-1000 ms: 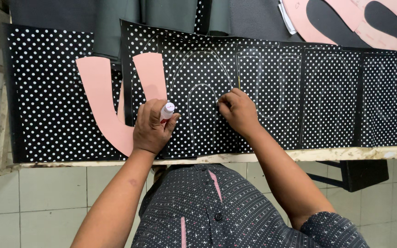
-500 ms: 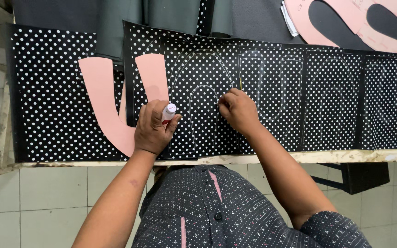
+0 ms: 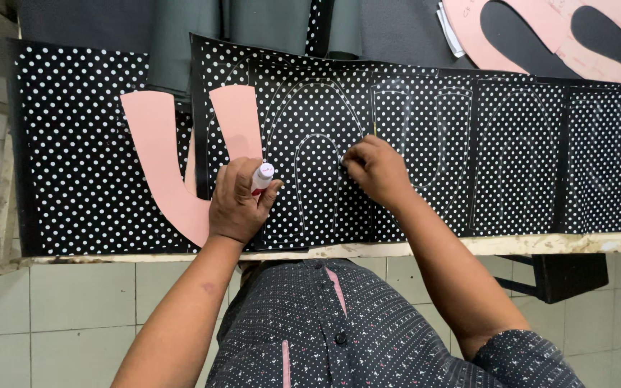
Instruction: The person uses a white marker to trace the outlines of pink paper patterns onto a black polka-dotted fabric laid out on a table. They repeatedly cap and uncaps the marker while tracing multiple pattern pieces.
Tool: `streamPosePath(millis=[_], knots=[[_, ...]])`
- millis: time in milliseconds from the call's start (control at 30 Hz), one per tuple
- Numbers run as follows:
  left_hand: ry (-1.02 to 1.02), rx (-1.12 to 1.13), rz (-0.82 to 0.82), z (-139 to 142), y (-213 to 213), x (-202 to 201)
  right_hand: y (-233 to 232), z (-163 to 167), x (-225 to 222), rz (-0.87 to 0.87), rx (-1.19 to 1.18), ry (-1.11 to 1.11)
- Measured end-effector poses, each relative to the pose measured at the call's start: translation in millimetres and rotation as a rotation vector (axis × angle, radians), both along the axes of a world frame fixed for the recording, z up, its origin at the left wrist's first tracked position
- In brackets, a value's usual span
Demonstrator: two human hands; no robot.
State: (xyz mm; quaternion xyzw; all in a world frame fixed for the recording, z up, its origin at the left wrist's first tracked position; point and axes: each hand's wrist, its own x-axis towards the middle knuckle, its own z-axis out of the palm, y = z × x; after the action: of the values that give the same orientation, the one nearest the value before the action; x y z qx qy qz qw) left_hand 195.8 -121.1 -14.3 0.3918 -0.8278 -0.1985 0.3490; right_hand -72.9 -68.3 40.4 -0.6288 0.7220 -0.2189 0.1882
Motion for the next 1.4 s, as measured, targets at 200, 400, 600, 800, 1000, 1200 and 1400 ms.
streamPosePath(millis=[200, 400, 600, 800, 1000, 1200, 1400], knots=[[-0.019, 0.029, -0.005, 0, 1, 0, 0, -6, 11, 0.003, -0.052, 0.093], [-0.010, 0.020, -0.002, 0, 1, 0, -1, -7, 9, 0.000, -0.067, 0.138], [-0.003, 0.018, 0.001, 0, 1, 0, -3, -9, 8, 0.018, -0.038, 0.155], [0.000, 0.019, 0.000, 0, 1, 0, -1, -8, -2, -0.014, -0.055, 0.053], [0.010, 0.017, 0.004, -2, 1, 0, 2, -14, -2, 0.029, -0.034, 0.020], [-0.039, 0.014, 0.018, -4, 1, -3, -2, -17, -4, 0.131, -0.061, 0.131], [-0.031, 0.006, 0.033, -1, 2, -7, -9, -12, -22, 0.143, -0.045, 0.047]])
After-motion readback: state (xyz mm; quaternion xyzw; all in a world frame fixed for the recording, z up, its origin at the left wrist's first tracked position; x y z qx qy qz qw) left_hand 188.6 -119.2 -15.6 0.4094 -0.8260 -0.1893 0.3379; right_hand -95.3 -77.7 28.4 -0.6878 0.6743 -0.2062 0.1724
